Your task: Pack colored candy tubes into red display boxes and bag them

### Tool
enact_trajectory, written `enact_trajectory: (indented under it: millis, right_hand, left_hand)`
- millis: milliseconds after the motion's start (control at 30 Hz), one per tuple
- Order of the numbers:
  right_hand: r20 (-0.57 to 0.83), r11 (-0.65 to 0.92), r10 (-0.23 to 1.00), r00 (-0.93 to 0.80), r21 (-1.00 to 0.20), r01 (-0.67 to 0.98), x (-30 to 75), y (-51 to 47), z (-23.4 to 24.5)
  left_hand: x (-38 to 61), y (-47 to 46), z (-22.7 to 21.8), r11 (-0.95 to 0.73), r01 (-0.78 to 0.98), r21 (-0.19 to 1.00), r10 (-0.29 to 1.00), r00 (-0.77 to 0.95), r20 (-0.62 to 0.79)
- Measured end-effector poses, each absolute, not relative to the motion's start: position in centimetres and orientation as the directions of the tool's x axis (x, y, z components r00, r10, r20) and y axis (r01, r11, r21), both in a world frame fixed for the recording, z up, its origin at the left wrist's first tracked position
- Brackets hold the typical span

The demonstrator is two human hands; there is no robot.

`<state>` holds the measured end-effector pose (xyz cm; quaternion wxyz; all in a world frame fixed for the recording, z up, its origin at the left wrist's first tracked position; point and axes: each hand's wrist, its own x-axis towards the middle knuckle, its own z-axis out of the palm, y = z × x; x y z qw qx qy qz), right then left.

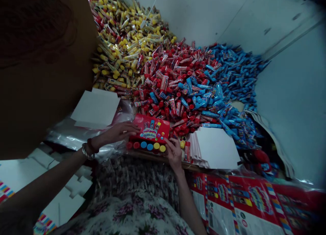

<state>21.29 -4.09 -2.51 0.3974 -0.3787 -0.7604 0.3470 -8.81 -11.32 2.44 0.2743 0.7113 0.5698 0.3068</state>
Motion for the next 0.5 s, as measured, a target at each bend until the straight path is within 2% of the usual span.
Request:
enact_trajectory:
  millis: [67, 133, 167, 233, 300, 367, 500]
  right_hand:
    - [0.177, 0.229, 0.96, -0.219, -0.943, 0.242, 21.9, -6.3, -2.5]
    - [-0.126, -0.12, 0.987, -0.098, -0.991, 0.065, 22.0, -8.8, -2.9]
    - [-0.301, -0.308, 0.946, -0.121, -0.951, -0.038, 21.8, -10.1, -3.2]
    - [-0.536, -0.593, 0.794, -0.287, -0.785, -0.176, 21.0, -11.9, -3.8]
    - [-0.592, -0.715, 0.683, -0.427, -0.66, -0.229, 19.7, -12.4, -4.2]
    - [-0.574, -0.73, 0.667, -0.475, -0.632, -0.261, 18.5, -11.7, -4.3]
    - [-0.502, -0.668, 0.717, -0.484, -0.695, -0.268, 17.7, -9.1, -3.7]
  left_hand:
    - [-9.2, -10.3, 3.4, -0.07, 0.536, 0.841, 0.993, -0.042, 0.109]
    - [-9.8, -8.9, 4.0, -0.014, 0.474, 0.88, 0.966, -0.219, 0.134]
    - [-10.1, -8.1, 4.2, -0.015, 0.457, 0.889, 0.962, -0.236, 0.138]
    - [-10.6, -6.9, 4.5, -0.017, 0.426, 0.904, 0.994, -0.093, 0.063]
    - [-10.8, -6.1, 4.7, 0.026, 0.432, 0.902, 0.986, 0.136, -0.093]
    - [-10.8, -5.9, 4.9, 0.057, 0.49, 0.87, 0.942, 0.262, -0.209]
    - [-9.6, -6.0, 5.1, 0.05, 0.593, 0.804, 0.964, 0.18, -0.193]
